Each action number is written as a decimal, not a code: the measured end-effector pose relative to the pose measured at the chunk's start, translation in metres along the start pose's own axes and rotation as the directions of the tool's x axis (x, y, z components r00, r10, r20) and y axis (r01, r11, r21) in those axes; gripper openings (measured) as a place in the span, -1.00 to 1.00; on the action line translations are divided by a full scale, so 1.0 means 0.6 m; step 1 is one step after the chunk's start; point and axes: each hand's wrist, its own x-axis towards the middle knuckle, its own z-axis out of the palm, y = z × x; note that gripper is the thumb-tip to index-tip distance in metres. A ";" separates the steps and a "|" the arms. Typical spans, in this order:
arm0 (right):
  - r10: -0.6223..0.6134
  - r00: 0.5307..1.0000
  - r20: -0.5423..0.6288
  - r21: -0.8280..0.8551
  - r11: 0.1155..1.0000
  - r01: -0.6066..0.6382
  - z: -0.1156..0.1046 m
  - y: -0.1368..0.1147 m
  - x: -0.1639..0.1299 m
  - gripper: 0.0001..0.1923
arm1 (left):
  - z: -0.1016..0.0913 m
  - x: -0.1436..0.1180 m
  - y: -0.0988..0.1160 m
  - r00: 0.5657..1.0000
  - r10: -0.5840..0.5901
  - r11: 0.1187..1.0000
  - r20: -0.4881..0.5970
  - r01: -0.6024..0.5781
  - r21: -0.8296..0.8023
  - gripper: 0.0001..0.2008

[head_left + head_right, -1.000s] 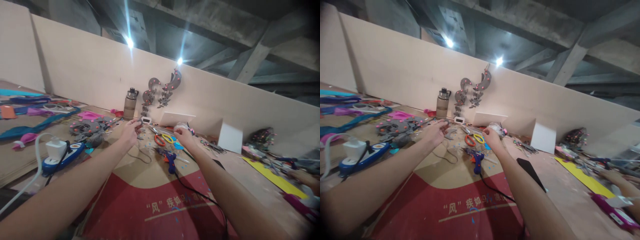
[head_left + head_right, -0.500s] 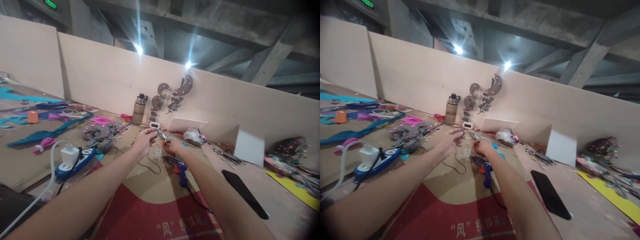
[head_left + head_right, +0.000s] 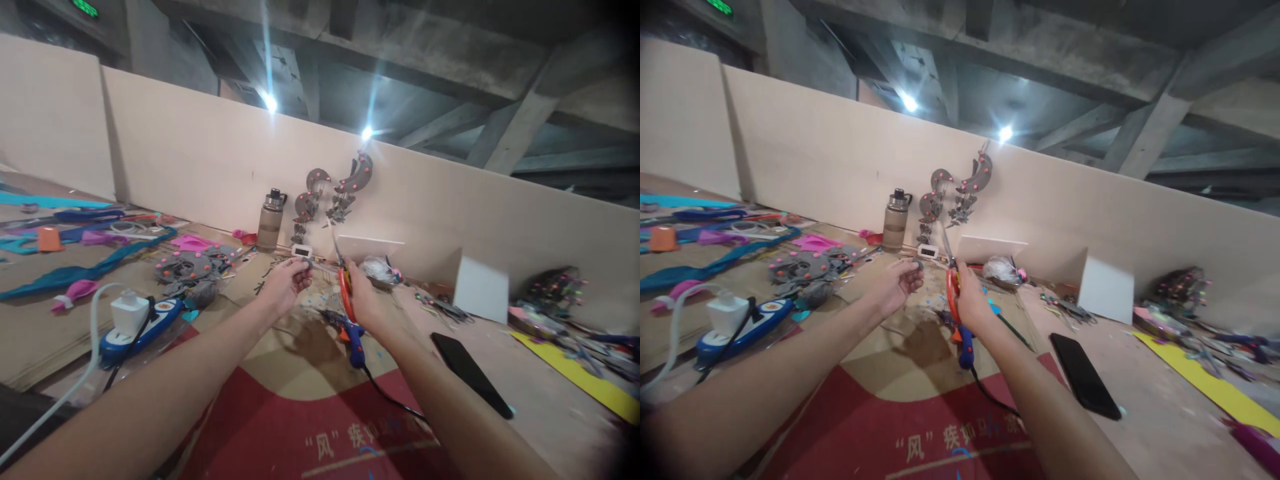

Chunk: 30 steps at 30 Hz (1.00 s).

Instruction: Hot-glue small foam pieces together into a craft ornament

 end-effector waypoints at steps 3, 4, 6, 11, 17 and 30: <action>-0.097 0.993 0.059 -0.013 0.995 0.098 -0.007 -0.021 -0.041 -0.28 | 0.010 -0.007 -0.002 1.000 -0.007 1.000 0.023 0.007 0.003 -0.88; -0.110 0.992 0.064 -0.008 0.994 0.110 -0.006 -0.024 -0.050 -0.26 | 0.011 -0.009 -0.003 0.999 -0.009 1.000 0.032 0.009 0.008 -0.88; -0.091 0.995 0.033 0.009 0.996 0.091 -0.004 -0.026 -0.063 -0.27 | 0.013 -0.011 -0.008 0.998 -0.004 1.000 0.060 0.004 0.008 -0.87; -0.002 0.999 -0.049 0.059 0.998 0.005 -0.006 -0.016 -0.072 -0.52 | 0.016 -0.018 -0.013 0.993 -0.019 1.000 0.118 0.019 -0.005 -0.86; 0.015 0.998 0.062 -0.079 0.997 -0.010 -0.026 -0.014 -0.087 -0.56 | 0.028 -0.029 -0.011 0.991 0.016 1.000 0.134 -0.019 0.017 -0.86; -0.056 0.996 0.075 -0.327 0.942 0.078 -0.035 -0.022 -0.089 -0.59 | 0.033 -0.035 -0.019 0.984 0.054 0.997 0.171 -0.063 0.049 -0.84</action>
